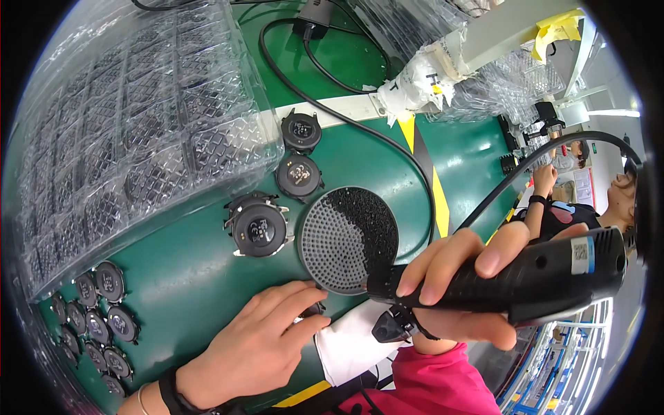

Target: The person picks up a smartwatch, places it on a white cloth, and uses a power screwdriver to drive screws into the back. They then set the watch aside on the green work surface and repeat the process with another smartwatch.

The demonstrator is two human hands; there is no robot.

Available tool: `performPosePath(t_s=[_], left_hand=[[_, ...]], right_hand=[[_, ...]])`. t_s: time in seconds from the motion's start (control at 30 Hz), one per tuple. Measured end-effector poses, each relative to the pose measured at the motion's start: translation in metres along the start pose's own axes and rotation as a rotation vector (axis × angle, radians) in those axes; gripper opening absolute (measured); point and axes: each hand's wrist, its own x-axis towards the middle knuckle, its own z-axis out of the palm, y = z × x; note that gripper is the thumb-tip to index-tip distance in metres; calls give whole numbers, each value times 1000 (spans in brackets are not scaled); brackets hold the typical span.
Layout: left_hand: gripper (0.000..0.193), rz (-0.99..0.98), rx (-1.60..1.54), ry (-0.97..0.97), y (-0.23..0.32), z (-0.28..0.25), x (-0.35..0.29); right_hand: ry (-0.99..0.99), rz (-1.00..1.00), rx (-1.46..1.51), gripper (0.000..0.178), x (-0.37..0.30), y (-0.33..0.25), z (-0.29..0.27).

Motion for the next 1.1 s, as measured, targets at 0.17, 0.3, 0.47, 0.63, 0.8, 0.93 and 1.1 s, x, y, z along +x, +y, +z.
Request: performPosePath(t_s=[0.17, 0.3, 0.47, 0.63, 0.8, 0.93, 1.1], left_hand=[[42, -23, 17, -50, 1, -1, -1], [43, -44, 43, -37, 3, -1, -1], [41, -30, 55, 3, 0, 1, -1], [38, 3, 60, 34, -1, 3, 0], [39, -21, 22, 17, 1, 3, 2], [40, -17, 0, 28, -1, 4, 0], [41, 4, 54, 31, -2, 6, -3]], right_hand=[[8, -23, -38, 104, -3, -2, 4], [24, -27, -57, 110, -6, -2, 8], [-253, 42, -65, 110, 8, -11, -16], [-131, 51, -126, 109, 4, -8, -6], [-185, 43, -125, 108, 8, -8, -11], [-261, 48, -146, 107, 9, -11, -10], [-158, 17, -98, 105, 1, -6, -4]])
